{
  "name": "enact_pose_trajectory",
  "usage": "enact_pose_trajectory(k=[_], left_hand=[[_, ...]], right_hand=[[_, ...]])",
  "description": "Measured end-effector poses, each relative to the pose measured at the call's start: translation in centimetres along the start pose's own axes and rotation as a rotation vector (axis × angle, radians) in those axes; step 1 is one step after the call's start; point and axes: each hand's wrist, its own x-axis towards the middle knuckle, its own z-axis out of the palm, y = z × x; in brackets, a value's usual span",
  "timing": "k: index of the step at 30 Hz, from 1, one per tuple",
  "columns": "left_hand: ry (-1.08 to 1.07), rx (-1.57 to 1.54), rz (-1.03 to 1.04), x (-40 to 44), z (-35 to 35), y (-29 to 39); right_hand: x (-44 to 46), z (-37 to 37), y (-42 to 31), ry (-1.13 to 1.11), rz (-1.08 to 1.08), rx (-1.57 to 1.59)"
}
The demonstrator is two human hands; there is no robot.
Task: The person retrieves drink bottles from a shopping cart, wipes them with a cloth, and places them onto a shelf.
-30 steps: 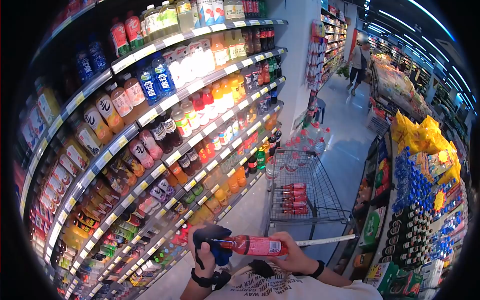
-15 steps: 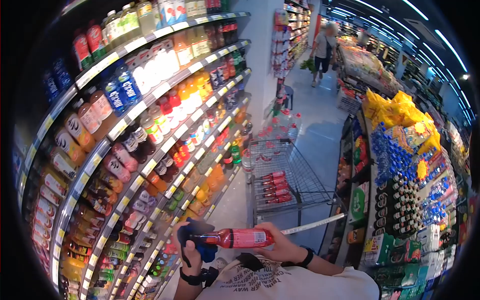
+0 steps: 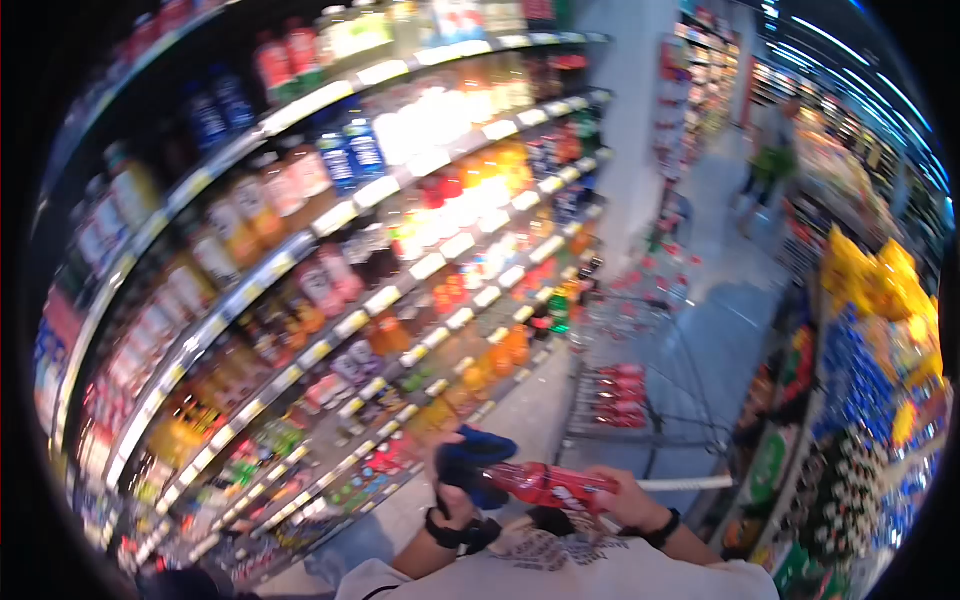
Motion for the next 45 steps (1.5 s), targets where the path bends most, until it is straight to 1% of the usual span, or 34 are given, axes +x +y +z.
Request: enact_pose_trajectory(k=[1,2,3,5,6,7,9,10,13,14,17,18,19,21,22,23,24,25,26,28,29,30,31,33,34,35,36,38,39,40,41,42,43,45], left_hand=[[-0.018,0.076,0.099,-0.8,-1.8,-2.1],[-0.029,0.024,0.104,-1.2,-0.8,-1.1],[0.001,0.021,0.053,-2.4,-1.3,-1.5],[0.131,0.046,0.050,-3.3,-0.1,0.2],[0.165,0.087,0.127,-4.0,-0.8,-0.2],[0.250,0.084,0.079,-4.4,-0.1,0.9],[0.180,0.005,0.111,-5.5,-2.6,-0.5],[0.343,-0.055,0.116,-5.7,-1.7,0.2],[0.367,-0.002,0.126,-6.5,-3.6,0.4],[0.397,-0.104,0.134,-6.6,-3.1,0.9],[0.414,-0.111,-0.033,-7.9,-3.3,0.1],[0.383,-0.116,-0.096,-9.4,-3.7,-1.3],[0.324,-0.229,-0.109,-9.2,-2.8,0.2],[0.375,-0.117,-0.114,-11.0,-3.8,-2.6],[0.397,-0.055,-0.091,-10.7,-4.0,-2.4],[0.419,0.004,-0.071,-10.5,-4.5,-2.1],[0.391,-0.017,-0.118,-10.2,-5.1,-1.4],[0.445,-0.028,-0.080,-9.8,-5.0,-0.8],[0.471,-0.066,-0.093,-9.6,-5.6,-0.7],[0.519,-0.109,-0.123,-9.8,-6.9,-0.9],[0.459,-0.211,-0.116,-9.5,-7.9,-1.2],[0.456,-0.253,-0.136,-9.5,-8.7,-1.0],[0.455,-0.291,-0.160,-9.3,-9.3,0.0],[0.364,-0.465,-0.261,-9.2,-11.5,1.1],[0.325,-0.533,-0.298,-8.8,-12.2,2.6],[0.287,-0.602,-0.337,-8.5,-13.1,3.7],[0.317,-0.676,-0.366,-8.4,-14.6,3.4],[0.054,-0.927,-0.349,-7.6,-17.3,3.2],[-0.084,-1.043,-0.333,-6.9,-18.5,3.4],[-0.005,-0.985,-0.391,-6.6,-19.1,3.7],[-0.061,-1.108,-0.459,-6.4,-19.9,4.1],[-0.047,-1.065,-0.491,-6.4,-20.9,4.0],[-0.033,-1.019,-0.521,-6.5,-22.0,3.7],[-0.063,-0.961,-0.483,-5.9,-23.3,4.5]], right_hand=[[0.2,-0.3,0.0,0.058,0.084,-0.027],[0.6,-1.1,0.0,0.003,0.154,0.057],[1.1,-1.8,0.2,-0.046,0.231,0.136],[2.7,-3.2,3.4,-0.141,0.294,0.091],[3.4,-4.0,3.9,-0.180,0.334,0.055],[4.0,-2.4,2.1,-0.182,0.336,0.010],[5.5,-1.9,1.9,-0.286,0.364,0.016],[6.4,-1.9,2.5,-0.348,0.342,-0.023],[8.3,1.1,1.6,-0.451,0.299,0.003],[8.9,1.7,2.2,-0.486,0.270,0.002],[10.1,5.0,4.3,-0.536,0.148,0.037],[10.1,6.2,4.9,-0.540,0.108,0.053],[10.2,7.3,5.0,-0.515,0.065,-0.006],[11.3,9.1,4.2,-0.466,-0.022,-0.140],[12.1,9.7,3.6,-0.522,-0.126,-0.288],[12.5,10.4,3.5,-0.511,-0.188,-0.304],[12.6,11.2,3.8,-0.498,-0.247,-0.320],[12.6,11.7,3.7,-0.482,-0.302,-0.339],[12.3,12.3,1.6,-0.533,-0.129,-0.314],[13.0,12.9,0.8,-0.528,-0.450,-0.642],[13.7,13.3,0.6,-0.523,-0.625,-0.803],[14.1,13.5,0.7,-0.610,-0.627,-0.742],[14.7,13.9,0.2,-0.662,-0.648,-0.814],[15.6,14.9,-1.2,-0.766,-0.684,-0.944],[16.6,15.3,-0.8,-0.731,-0.687,-0.947],[18.1,15.8,-0.4,-0.695,-0.646,-0.826],[19.8,16.5,-0.2,-0.659,-0.602,-0.704],[23.0,19.0,-0.7,-0.632,-0.471,-0.425],[24.9,20.4,-1.6,-0.751,-0.302,-0.292],[26.8,21.7,-2.4,-0.866,-0.132,-0.155],[28.3,23.0,-2.5,-0.974,0.039,-0.014],[29.6,24.4,-1.9,-1.043,0.090,-0.017],[30.1,26.4,-2.8,-1.109,-0.002,-0.116],[31.0,29.7,-2.4,-1.062,0.049,-0.104]])
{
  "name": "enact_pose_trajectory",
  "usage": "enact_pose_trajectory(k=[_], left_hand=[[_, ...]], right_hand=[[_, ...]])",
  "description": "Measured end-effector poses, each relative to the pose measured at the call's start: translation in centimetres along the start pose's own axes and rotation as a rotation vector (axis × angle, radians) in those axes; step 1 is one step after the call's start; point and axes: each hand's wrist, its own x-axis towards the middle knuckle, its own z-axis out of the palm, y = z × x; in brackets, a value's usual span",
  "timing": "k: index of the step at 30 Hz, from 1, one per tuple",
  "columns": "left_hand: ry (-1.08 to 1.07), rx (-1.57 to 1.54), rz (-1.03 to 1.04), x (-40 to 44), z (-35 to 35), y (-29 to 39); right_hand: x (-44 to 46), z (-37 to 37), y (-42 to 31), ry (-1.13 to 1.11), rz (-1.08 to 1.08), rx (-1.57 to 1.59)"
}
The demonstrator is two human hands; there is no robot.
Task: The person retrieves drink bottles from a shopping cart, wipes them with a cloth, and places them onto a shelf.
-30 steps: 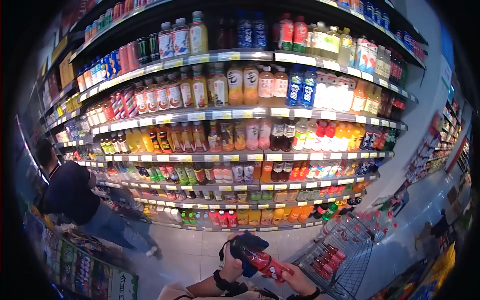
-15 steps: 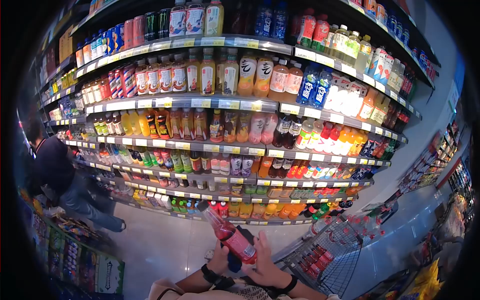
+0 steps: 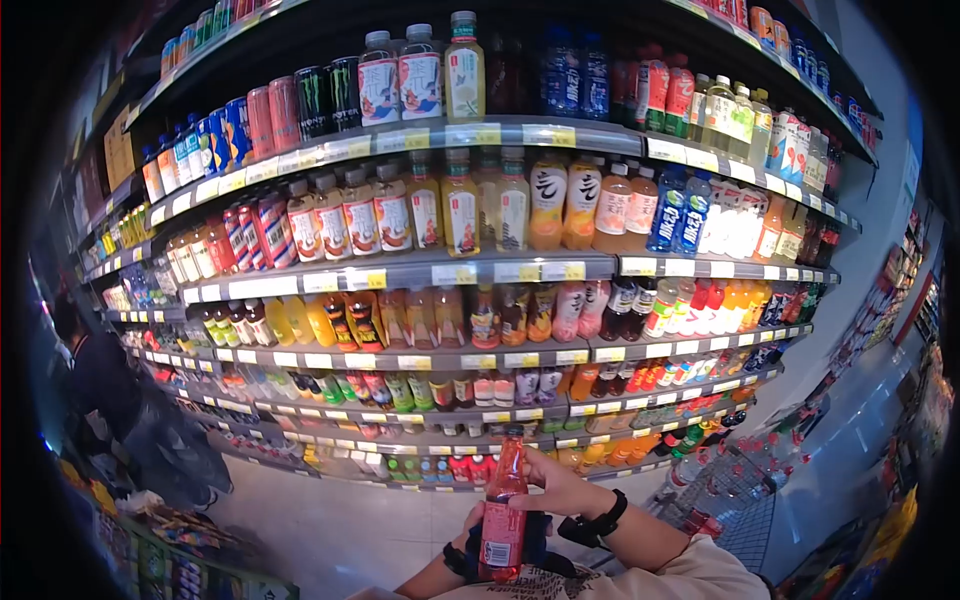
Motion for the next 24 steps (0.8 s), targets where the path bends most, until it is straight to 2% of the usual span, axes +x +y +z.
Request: enact_pose_trajectory(k=[4,6,8,10,11,14,15,18,21,24], left_hand=[[-0.148,-0.293,0.089,-0.8,-0.2,4.7],[-0.157,-0.325,0.116,-1.8,-0.9,6.7],[-0.113,-0.308,0.127,-3.4,-2.2,8.2],[-0.171,-0.220,0.141,-3.7,-4.3,8.8],[-0.178,-0.225,0.162,-3.5,-4.1,9.1],[0.017,-0.008,0.179,-2.7,-2.9,9.9],[0.145,0.156,0.158,-2.3,-1.5,10.3],[0.114,0.155,0.087,-0.8,-1.9,10.4],[-0.048,-0.133,-0.048,0.9,-0.6,10.4],[-0.181,-0.046,-0.134,2.6,-1.2,9.7]], right_hand=[[3.9,0.7,0.1,0.124,-0.127,0.006],[5.3,0.7,-1.1,0.123,-0.248,0.007],[6.2,0.7,-2.4,0.096,-0.337,-0.107],[6.9,0.4,-3.4,0.062,-0.417,-0.225],[7.2,0.2,-3.3,0.041,-0.385,-0.199],[7.9,-0.2,-4.0,0.024,-0.314,-0.003],[7.6,0.2,-4.3,0.111,-0.315,0.041],[7.4,-1.5,-3.8,0.056,-0.403,0.178],[7.9,-3.4,-2.4,0.030,-0.405,0.423],[9.2,-4.2,-1.3,0.022,-0.365,0.609]])
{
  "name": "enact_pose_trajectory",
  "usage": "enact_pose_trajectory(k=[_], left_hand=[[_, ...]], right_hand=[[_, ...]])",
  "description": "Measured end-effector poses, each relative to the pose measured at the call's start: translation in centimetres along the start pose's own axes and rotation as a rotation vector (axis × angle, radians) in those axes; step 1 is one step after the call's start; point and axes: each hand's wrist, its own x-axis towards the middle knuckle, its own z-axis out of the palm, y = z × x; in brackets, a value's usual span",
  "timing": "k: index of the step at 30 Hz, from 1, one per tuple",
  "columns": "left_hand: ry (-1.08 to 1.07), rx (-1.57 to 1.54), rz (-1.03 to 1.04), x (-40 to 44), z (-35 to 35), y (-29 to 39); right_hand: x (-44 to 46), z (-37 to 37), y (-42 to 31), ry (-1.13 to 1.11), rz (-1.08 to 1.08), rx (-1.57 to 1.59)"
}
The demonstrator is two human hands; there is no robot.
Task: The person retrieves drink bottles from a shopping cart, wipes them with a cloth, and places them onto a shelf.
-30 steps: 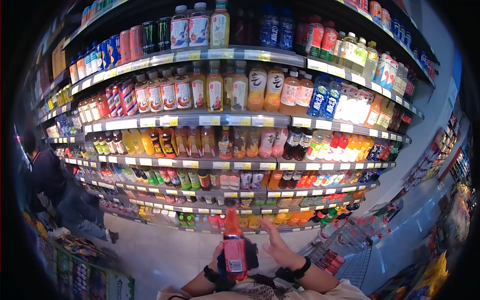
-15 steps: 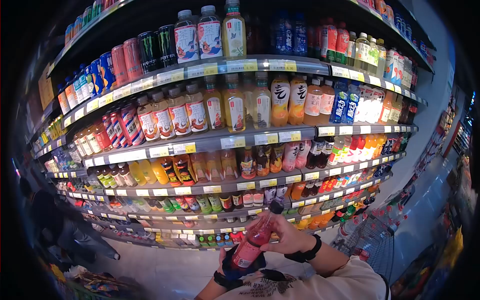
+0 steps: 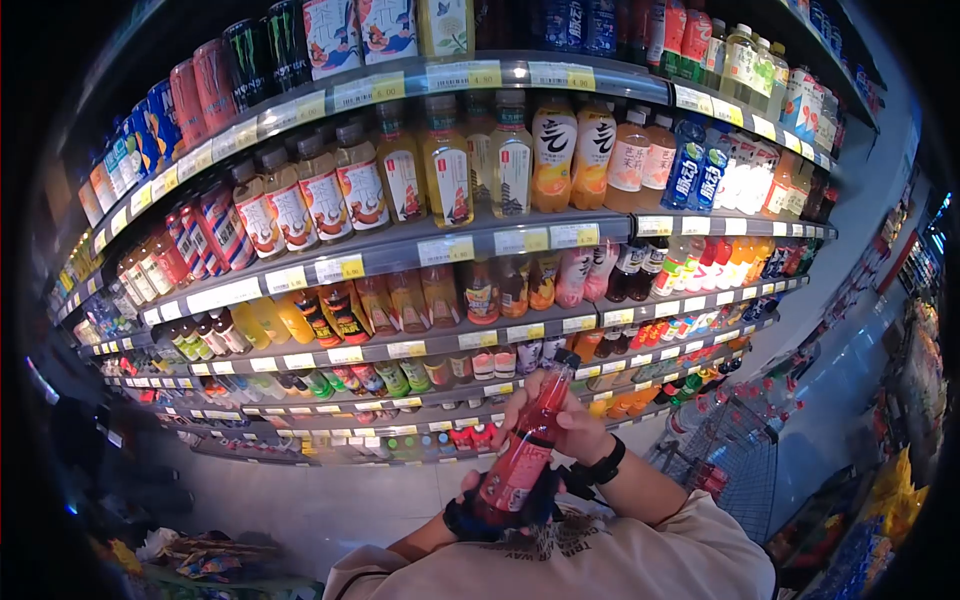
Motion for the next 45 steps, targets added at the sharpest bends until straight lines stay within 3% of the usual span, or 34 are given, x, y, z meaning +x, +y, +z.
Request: enact_pose_trajectory(k=[5,7,8,9,10,12,14,15,18,20,22,24,27,28,30,32,34,36,37,40,41,45], left_hand=[[0.001,-0.131,0.028,0.8,-0.6,1.1],[0.036,-0.145,0.068,0.7,-1.2,2.5],[0.109,-0.354,0.122,0.0,-0.6,2.6],[0.114,-0.356,0.204,-0.2,-1.9,2.8],[0.170,-0.286,0.252,-0.3,-2.0,3.1],[0.425,0.067,0.345,-0.1,-0.4,4.2],[0.519,0.223,0.467,0.8,2.0,4.6],[0.461,0.172,0.548,0.8,1.0,4.4],[0.641,0.293,0.645,0.1,-1.4,3.6],[0.720,0.323,0.866,-0.1,-3.0,3.4],[0.809,0.550,1.016,-1.4,-3.9,3.8],[0.812,0.733,1.073,-2.5,-1.4,4.5],[0.766,1.249,1.153,-3.4,1.7,4.7],[0.575,1.447,1.178,-3.7,2.4,5.4],[0.371,1.889,1.034,-5.0,6.1,6.9],[0.147,2.007,0.986,-4.6,8.0,7.8],[0.143,1.826,1.117,-4.0,6.5,7.4],[0.262,1.562,1.126,-4.1,5.0,6.4],[0.304,1.148,1.202,-2.4,4.0,4.7],[0.501,0.665,0.838,-2.2,4.8,5.6],[0.494,0.616,0.796,-1.7,4.3,6.0],[0.574,0.322,0.838,-1.1,1.9,7.1]], right_hand=[[1.7,0.1,1.6,0.028,0.117,-0.157],[1.7,-0.5,1.8,0.029,0.075,-0.284],[2.0,-0.7,1.3,0.033,0.053,-0.349],[2.1,-0.4,0.4,0.006,0.038,-0.382],[2.0,-0.4,-0.4,0.034,-0.035,-0.524],[1.7,0.1,-1.4,0.149,-0.151,-0.494],[1.2,-0.1,-1.1,0.279,-0.287,-0.688],[0.9,-0.1,-0.7,0.342,-0.355,-0.785],[-0.3,0.4,5.0,0.437,-0.535,-1.035],[-0.5,2.0,6.2,0.312,-0.657,-1.346],[-0.3,3.7,6.7,0.347,-0.601,-1.463],[-1.0,2.3,8.3,0.450,-0.549,-1.251],[0.0,4.6,7.2,0.608,-0.505,-0.762],[-0.1,4.0,6.7,0.649,-0.439,-0.663],[1.4,5.0,4.4,0.611,-0.347,-0.460],[2.2,4.6,4.0,0.510,-0.336,-0.349],[2.7,3.9,3.8,0.411,-0.295,-0.211],[2.8,4.1,3.8,0.341,-0.333,-0.309],[3.0,4.0,3.3,0.308,-0.359,-0.378],[3.0,4.3,1.4,0.101,-0.402,-0.614],[2.9,4.7,0.2,0.065,-0.390,-0.698],[5.9,6.7,-9.6,0.118,-0.731,-1.002]])
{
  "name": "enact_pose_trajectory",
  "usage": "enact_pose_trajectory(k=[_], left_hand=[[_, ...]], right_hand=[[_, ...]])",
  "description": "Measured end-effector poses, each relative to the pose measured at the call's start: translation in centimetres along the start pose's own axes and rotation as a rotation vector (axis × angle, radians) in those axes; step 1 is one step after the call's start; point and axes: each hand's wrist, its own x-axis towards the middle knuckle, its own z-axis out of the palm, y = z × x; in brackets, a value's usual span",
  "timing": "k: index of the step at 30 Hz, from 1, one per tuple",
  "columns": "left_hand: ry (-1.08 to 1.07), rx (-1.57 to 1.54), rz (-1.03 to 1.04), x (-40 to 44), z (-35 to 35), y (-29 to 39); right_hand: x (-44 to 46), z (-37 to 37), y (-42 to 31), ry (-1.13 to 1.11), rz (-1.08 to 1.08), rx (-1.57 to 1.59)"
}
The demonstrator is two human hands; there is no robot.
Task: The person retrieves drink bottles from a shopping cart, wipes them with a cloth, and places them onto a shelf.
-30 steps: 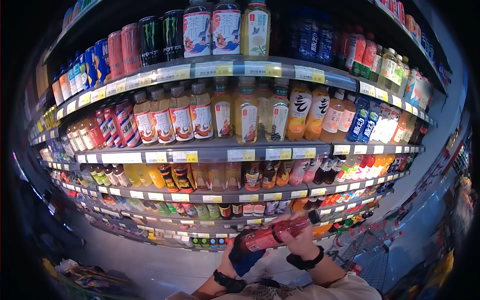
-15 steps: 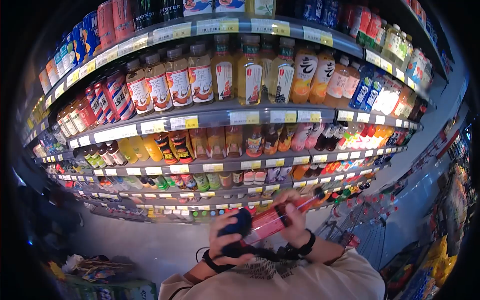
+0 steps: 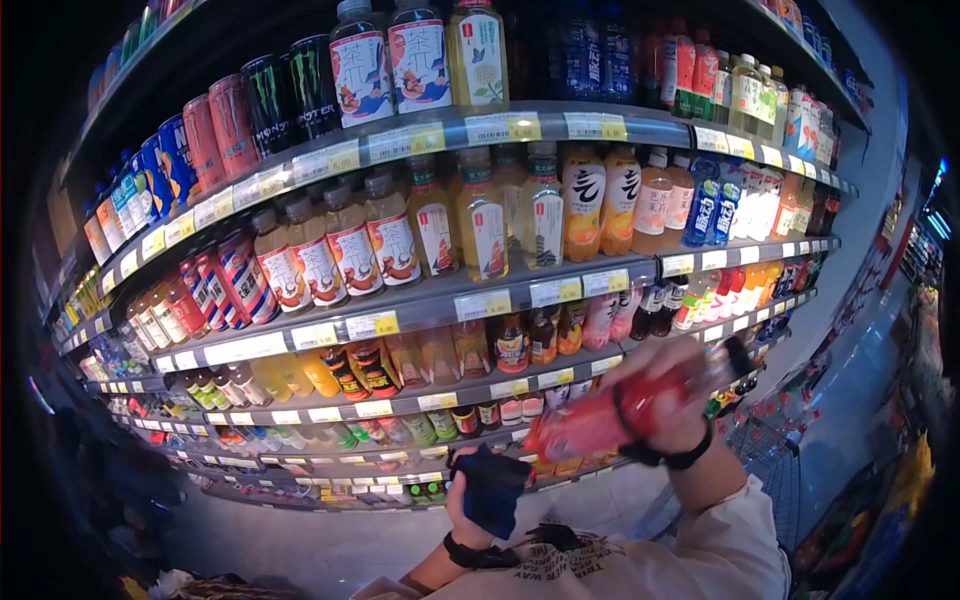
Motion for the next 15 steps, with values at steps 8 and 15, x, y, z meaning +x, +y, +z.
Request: enact_pose_trajectory(k=[8,15], left_hand=[[0.060,0.171,0.236,0.8,-3.0,1.8],[0.065,0.075,0.377,0.0,-1.3,2.6]], right_hand=[[25.2,-3.9,-8.8,-0.016,-0.562,-0.829],[33.9,-3.4,-9.1,-0.150,-0.221,-1.123]])
